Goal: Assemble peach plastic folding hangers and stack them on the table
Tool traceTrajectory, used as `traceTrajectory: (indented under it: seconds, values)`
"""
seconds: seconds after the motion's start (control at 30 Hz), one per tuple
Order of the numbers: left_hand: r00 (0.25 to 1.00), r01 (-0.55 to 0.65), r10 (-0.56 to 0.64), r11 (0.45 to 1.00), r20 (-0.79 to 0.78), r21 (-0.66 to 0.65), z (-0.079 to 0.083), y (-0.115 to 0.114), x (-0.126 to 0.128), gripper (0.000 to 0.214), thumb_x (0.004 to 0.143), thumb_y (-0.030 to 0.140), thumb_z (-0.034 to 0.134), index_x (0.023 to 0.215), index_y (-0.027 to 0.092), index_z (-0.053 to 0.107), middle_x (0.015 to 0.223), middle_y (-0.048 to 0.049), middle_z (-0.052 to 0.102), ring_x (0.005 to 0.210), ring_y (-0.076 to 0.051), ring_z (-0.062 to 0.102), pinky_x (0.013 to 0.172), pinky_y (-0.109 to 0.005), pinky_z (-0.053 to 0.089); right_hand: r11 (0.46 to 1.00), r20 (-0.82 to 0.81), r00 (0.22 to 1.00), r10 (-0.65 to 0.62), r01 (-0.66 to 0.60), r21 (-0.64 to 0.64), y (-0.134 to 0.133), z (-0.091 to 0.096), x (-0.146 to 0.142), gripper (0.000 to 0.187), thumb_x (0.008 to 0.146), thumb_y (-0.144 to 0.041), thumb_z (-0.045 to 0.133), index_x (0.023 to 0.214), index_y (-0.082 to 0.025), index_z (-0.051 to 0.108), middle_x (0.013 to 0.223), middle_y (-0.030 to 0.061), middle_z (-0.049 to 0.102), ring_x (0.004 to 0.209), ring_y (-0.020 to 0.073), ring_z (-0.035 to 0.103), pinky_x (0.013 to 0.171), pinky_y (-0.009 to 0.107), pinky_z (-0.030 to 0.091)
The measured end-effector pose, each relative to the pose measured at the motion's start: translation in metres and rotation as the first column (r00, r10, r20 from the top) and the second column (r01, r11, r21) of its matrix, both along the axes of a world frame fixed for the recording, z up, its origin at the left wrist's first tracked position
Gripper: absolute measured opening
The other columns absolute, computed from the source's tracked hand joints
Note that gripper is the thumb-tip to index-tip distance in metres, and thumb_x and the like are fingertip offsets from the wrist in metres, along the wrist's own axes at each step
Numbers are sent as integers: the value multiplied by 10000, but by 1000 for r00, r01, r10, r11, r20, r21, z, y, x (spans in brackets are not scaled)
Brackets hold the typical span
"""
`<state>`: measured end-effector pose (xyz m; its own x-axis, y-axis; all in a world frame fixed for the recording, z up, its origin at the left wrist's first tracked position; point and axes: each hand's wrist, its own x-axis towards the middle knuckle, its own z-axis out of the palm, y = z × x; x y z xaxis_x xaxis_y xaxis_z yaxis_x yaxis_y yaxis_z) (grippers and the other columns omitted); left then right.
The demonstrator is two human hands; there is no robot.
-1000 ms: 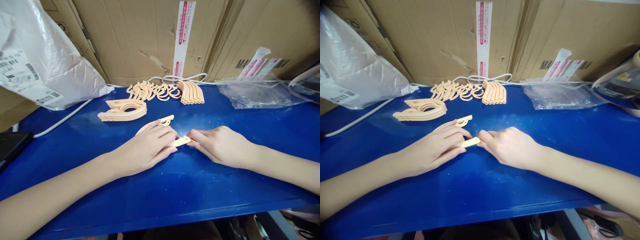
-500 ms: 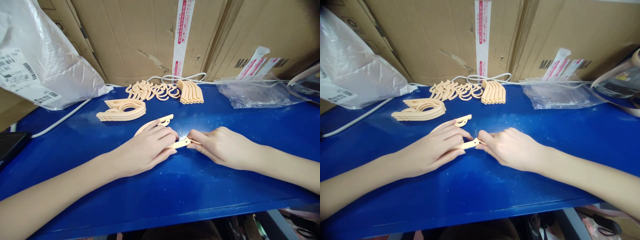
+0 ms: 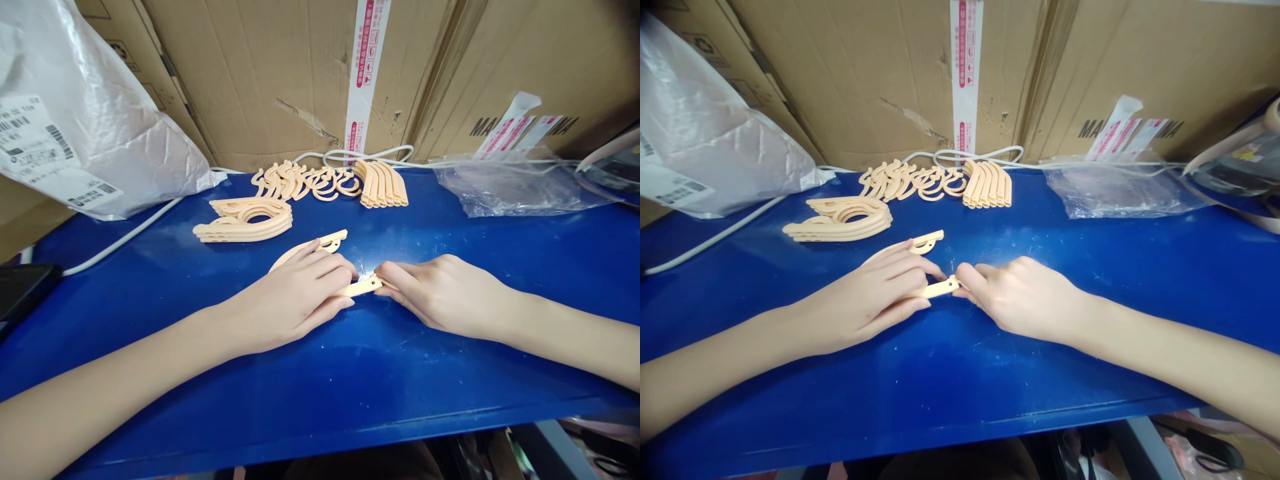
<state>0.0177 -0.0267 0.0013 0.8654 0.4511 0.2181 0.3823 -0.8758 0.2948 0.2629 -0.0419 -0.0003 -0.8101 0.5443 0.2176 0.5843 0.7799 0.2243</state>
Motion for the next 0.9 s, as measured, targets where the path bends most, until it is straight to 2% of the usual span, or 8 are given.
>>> traceTrajectory:
  seconds: [0.23, 0.57, 0.63, 0.77, 0.9]
  values:
    - [1000, 9, -9, 1000, -1, -4, 1, 0, 1, 156, 1005, 251, 372, 984, 187, 513, 1159, -48, 587, 1106, -189, 519, 1126, -432, 229, 999, 24, 999, 26, -27, 36, -1, 1, 0, 283, 1027, -306, 284, 831, -191, 452, 590, -43, 534, 384, 110, 451, 399, 277, 177]
    - [1000, 8, -7, 1000, 10, -15, 2, -1, 0, 166, 1000, 243, 373, 965, 178, 521, 1124, -51, 588, 1087, -187, 523, 1120, -424, 249, 973, 71, 996, 53, -68, 221, -2, 5, -1, 276, 1024, -258, 282, 826, -187, 461, 575, -38, 489, 401, 116, 462, 415, 280, 182]
    - [1000, 4, -3, 1000, 13, -23, 3, -1, 0, 170, 1000, 245, 373, 958, 178, 523, 1120, -50, 589, 1085, -186, 524, 1123, -423, 250, 978, 50, 997, 51, -60, 198, -2, 5, -2, 282, 1024, -271, 285, 820, -187, 461, 575, -38, 497, 398, 113, 463, 414, 274, 182]
    - [1000, 0, 1, 1000, 14, -16, 3, -1, 1, 179, 999, 248, 380, 984, 177, 544, 1133, -54, 592, 1093, -187, 526, 1125, -418, 255, 999, -8, 1000, 11, -11, 43, -2, 3, -2, 309, 1030, -323, 269, 826, -184, 455, 583, -38, 546, 378, 103, 452, 405, 262, 170]
    - [1000, -2, 2, 1000, 17, -18, 3, 0, 1, 183, 1000, 252, 385, 997, 175, 551, 1143, -55, 594, 1098, -185, 530, 1123, -410, 263, 999, -27, 999, -20, 18, -48, -1, 1, -2, 348, 1034, -370, 225, 846, -184, 450, 586, -29, 586, 352, 102, 422, 403, 258, 155]
